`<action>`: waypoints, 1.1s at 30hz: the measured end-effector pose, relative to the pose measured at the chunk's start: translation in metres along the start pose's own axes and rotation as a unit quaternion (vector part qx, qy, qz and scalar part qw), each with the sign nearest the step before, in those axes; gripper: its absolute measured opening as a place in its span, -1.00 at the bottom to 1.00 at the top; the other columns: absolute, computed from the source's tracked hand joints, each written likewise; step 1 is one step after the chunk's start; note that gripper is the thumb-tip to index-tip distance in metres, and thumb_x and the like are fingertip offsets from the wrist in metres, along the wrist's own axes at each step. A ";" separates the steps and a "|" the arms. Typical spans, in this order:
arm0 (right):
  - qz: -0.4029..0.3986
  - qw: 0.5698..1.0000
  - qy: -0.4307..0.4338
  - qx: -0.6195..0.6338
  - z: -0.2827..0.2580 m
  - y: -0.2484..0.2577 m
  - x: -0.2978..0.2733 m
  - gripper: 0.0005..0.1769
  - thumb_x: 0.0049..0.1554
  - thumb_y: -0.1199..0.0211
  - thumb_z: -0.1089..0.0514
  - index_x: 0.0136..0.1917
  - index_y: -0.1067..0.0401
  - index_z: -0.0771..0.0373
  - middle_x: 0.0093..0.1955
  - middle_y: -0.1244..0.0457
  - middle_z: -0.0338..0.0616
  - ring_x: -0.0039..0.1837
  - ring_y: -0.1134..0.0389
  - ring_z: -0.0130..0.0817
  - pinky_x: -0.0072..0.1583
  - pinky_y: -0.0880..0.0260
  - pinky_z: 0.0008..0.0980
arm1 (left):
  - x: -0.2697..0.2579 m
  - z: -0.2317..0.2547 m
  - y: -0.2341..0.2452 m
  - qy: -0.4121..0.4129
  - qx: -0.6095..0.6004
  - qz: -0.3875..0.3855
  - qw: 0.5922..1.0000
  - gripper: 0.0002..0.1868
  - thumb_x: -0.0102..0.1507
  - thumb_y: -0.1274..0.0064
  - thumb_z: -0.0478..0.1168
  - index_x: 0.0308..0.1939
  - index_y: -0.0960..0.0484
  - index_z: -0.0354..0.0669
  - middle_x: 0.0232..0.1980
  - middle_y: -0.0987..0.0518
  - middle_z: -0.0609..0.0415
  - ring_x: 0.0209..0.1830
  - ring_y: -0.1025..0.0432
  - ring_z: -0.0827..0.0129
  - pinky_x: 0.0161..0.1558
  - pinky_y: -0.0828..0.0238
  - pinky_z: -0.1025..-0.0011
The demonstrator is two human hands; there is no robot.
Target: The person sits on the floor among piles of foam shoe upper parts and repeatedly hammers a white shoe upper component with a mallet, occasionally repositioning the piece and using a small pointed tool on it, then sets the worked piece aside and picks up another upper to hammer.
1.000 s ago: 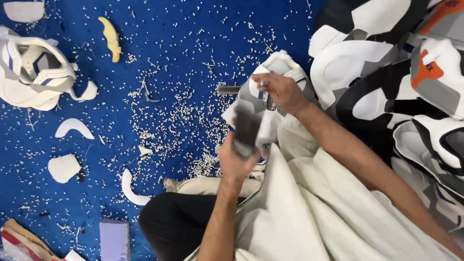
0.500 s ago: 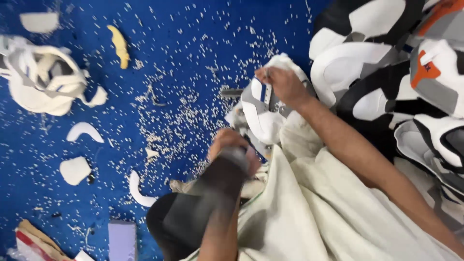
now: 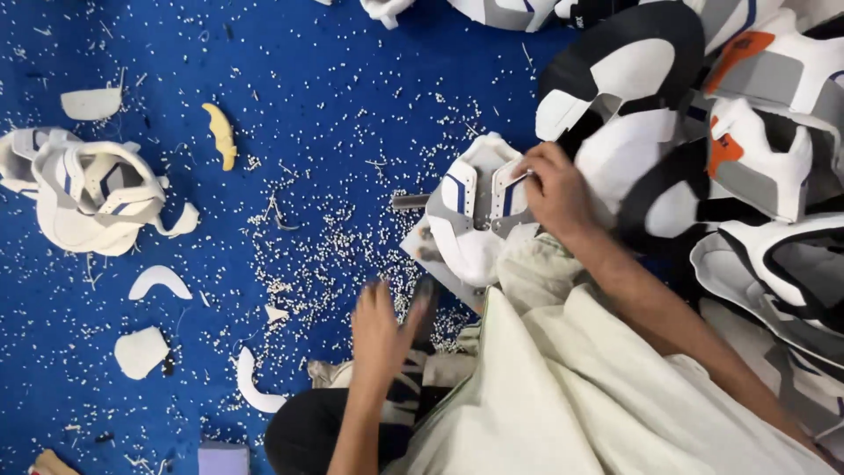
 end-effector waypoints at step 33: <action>-0.349 0.926 0.137 0.053 -0.058 -0.025 -0.010 -0.42 -0.15 -0.48 -0.21 -0.05 -0.53 0.26 -0.24 -0.37 -0.10 -0.22 -0.41 -0.28 -0.16 -0.37 -0.27 | 0.090 0.117 0.089 -0.164 -0.385 0.099 0.903 -0.14 0.06 -0.39 -0.31 0.36 -0.26 -0.28 0.41 -0.34 -0.18 0.43 -0.27 0.05 0.44 -0.21 0.24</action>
Point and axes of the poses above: each hand's wrist, its own x-axis towards the middle knuckle, its own y-axis out of the back of the hand, z = x × y, the point moved 9 cm from there along x, towards the middle knuckle
